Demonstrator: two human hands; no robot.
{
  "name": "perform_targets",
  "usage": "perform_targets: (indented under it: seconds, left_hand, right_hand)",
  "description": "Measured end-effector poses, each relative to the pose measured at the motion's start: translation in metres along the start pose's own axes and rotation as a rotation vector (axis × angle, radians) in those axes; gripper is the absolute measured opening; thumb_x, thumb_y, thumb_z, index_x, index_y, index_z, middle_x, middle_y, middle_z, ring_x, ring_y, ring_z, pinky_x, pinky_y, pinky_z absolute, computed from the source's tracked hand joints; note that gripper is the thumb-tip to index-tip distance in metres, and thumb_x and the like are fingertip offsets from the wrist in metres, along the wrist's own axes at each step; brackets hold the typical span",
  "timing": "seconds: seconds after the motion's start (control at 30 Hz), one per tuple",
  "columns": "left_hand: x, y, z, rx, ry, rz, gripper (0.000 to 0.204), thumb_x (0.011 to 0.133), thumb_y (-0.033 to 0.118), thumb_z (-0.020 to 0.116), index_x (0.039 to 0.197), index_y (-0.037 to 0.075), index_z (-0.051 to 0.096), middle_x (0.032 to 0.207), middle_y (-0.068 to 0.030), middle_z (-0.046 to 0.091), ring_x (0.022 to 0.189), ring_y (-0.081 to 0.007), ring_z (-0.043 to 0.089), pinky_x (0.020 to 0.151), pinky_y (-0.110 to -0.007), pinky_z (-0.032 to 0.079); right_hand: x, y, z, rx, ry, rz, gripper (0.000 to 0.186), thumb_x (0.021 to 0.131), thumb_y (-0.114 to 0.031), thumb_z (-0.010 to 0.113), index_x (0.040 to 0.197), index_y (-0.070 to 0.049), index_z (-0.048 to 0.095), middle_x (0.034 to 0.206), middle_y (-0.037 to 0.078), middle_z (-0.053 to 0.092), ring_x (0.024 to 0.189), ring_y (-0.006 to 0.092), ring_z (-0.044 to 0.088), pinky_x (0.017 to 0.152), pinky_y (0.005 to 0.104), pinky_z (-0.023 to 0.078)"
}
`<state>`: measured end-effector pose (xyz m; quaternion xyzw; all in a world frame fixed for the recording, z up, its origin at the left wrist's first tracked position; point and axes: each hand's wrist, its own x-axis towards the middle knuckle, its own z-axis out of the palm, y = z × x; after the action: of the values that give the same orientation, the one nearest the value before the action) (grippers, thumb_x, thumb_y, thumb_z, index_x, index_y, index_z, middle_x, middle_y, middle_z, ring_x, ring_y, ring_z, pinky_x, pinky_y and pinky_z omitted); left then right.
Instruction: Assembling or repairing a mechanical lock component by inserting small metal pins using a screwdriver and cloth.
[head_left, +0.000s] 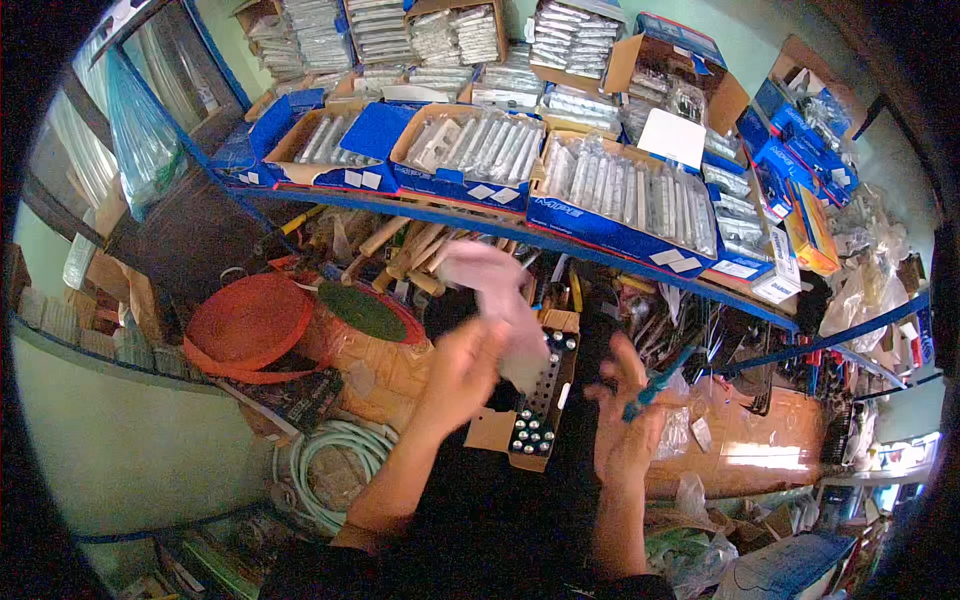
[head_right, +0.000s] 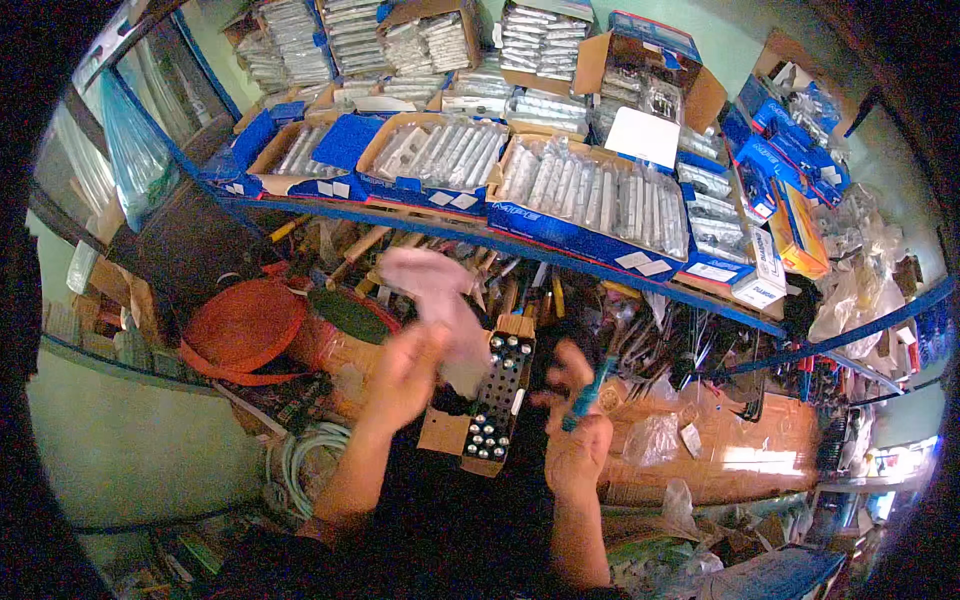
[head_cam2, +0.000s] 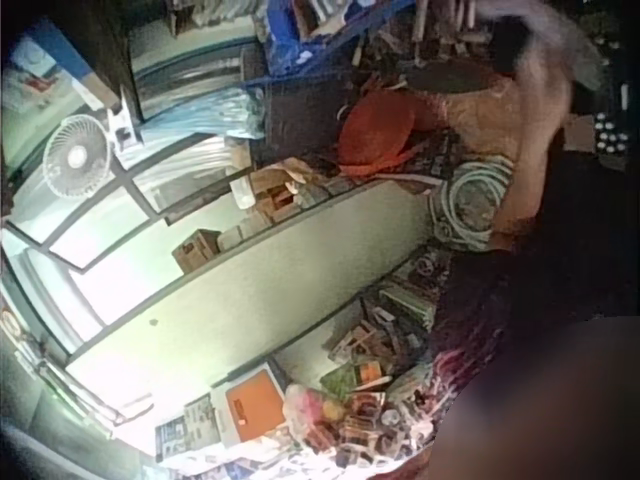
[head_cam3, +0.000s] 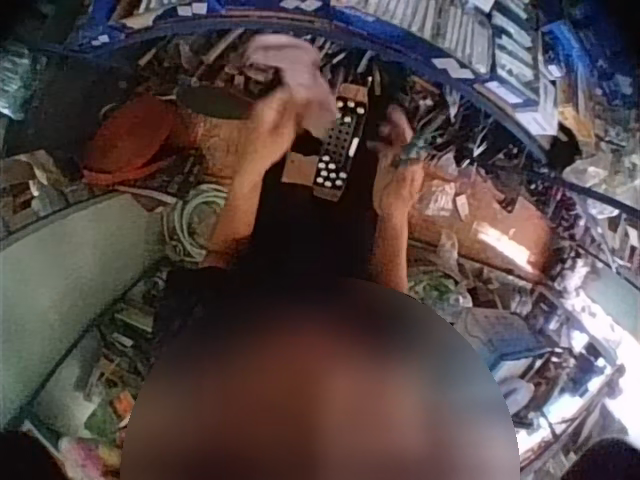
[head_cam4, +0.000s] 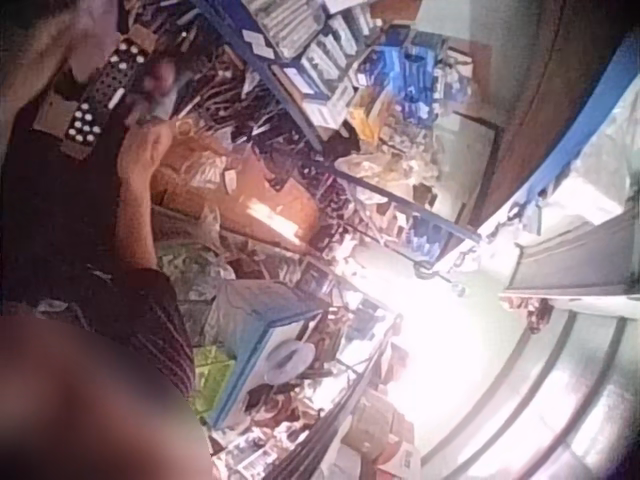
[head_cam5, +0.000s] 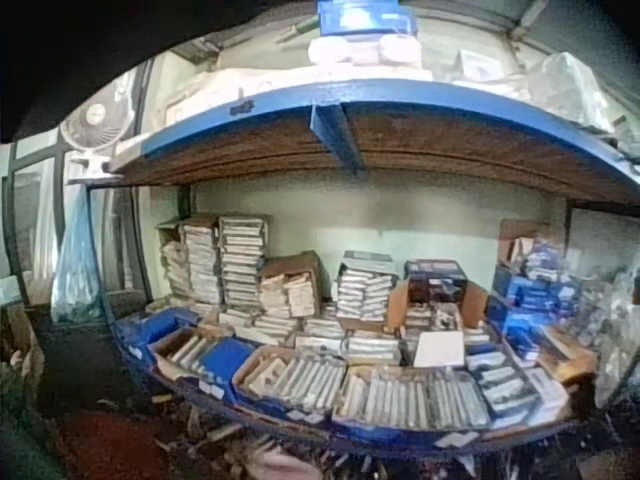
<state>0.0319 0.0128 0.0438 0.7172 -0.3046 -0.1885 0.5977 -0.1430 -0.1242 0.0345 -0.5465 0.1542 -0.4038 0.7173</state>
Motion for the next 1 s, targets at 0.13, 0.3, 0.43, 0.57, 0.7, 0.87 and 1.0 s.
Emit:
perform_targets:
  seconds: [0.13,0.3,0.43,0.57,0.7,0.87,1.0]
  left_hand:
    - [-0.018,0.025,0.035,0.499,-0.12,0.36,0.021,0.101,0.025,0.063,0.101,0.005,0.07,0.084,-0.0165,0.07,0.073,-0.0329,0.069,0.073,-0.045,0.044]
    - [-0.023,0.037,0.033,0.555,-0.292,0.298,0.023,0.094,0.026,0.071,0.108,0.008,0.072,0.1,-0.0129,0.075,0.093,-0.0337,0.07,0.087,-0.045,0.041]
    - [-0.02,0.045,0.025,0.2,-0.054,0.282,0.034,0.093,0.018,0.074,0.124,0.004,0.068,0.104,-0.0135,0.075,0.096,-0.0282,0.071,0.092,-0.042,0.051]
    - [-0.013,0.037,0.027,0.014,0.166,0.316,0.036,0.099,0.02,0.071,0.128,-0.002,0.065,0.094,-0.009,0.071,0.083,-0.0181,0.067,0.072,-0.032,0.053]
    - [-0.011,0.027,0.026,-0.322,0.009,0.09,0.032,0.106,0.026,0.064,0.12,-0.002,0.068,0.09,-0.0018,0.069,0.079,-0.0091,0.063,0.065,-0.027,0.049]
    - [-0.007,0.027,0.015,-0.434,-0.041,-0.009,0.033,0.11,0.03,0.057,0.105,0.001,0.071,0.09,-0.002,0.072,0.069,-0.0044,0.064,0.055,-0.019,0.042]
    - [-0.005,0.029,0.009,-0.591,0.054,-0.077,0.035,0.111,0.031,0.053,0.11,-0.001,0.068,0.102,-0.015,0.076,0.082,-0.0208,0.077,0.055,-0.027,0.055]
  right_hand:
    - [0.01,0.011,-0.012,-0.248,-0.487,0.029,0.047,0.108,-0.041,0.055,0.107,0.004,0.069,0.142,0.023,0.055,0.117,0.0287,0.058,0.104,0.0432,0.044]
    - [0.01,0.017,0.004,-0.203,-0.118,0.137,0.039,0.113,-0.027,0.047,0.098,0.004,0.064,0.106,0.009,0.066,0.098,0.0151,0.06,0.086,0.0296,0.047]
    - [0.023,-0.004,0.004,-0.532,0.016,-0.009,0.044,0.11,-0.025,0.054,0.073,-0.001,0.059,0.075,0.005,0.057,0.07,0.0147,0.053,0.062,0.0313,0.039]
    - [0.026,-0.017,0.011,-0.569,-0.033,-0.057,0.042,0.106,-0.021,0.058,0.07,0.001,0.057,0.08,0.011,0.059,0.074,0.0196,0.056,0.065,0.0342,0.042]
    - [0.019,-0.02,0.008,-0.605,-0.16,-0.057,0.036,0.102,-0.019,0.062,0.076,0.006,0.058,0.089,0.016,0.062,0.081,0.0254,0.059,0.073,0.0381,0.046]
    - [0.02,-0.013,-0.024,-0.647,-0.334,-0.06,0.029,0.1,-0.023,0.063,0.083,-0.001,0.066,0.084,0.016,0.061,0.085,0.0269,0.06,0.077,0.0385,0.048]
    - [0.024,0.004,-0.048,-0.442,0.025,-0.164,0.045,0.112,-0.033,0.052,0.146,-0.005,0.055,0.112,0.008,0.067,0.067,0.0116,0.052,0.063,0.0298,0.048]
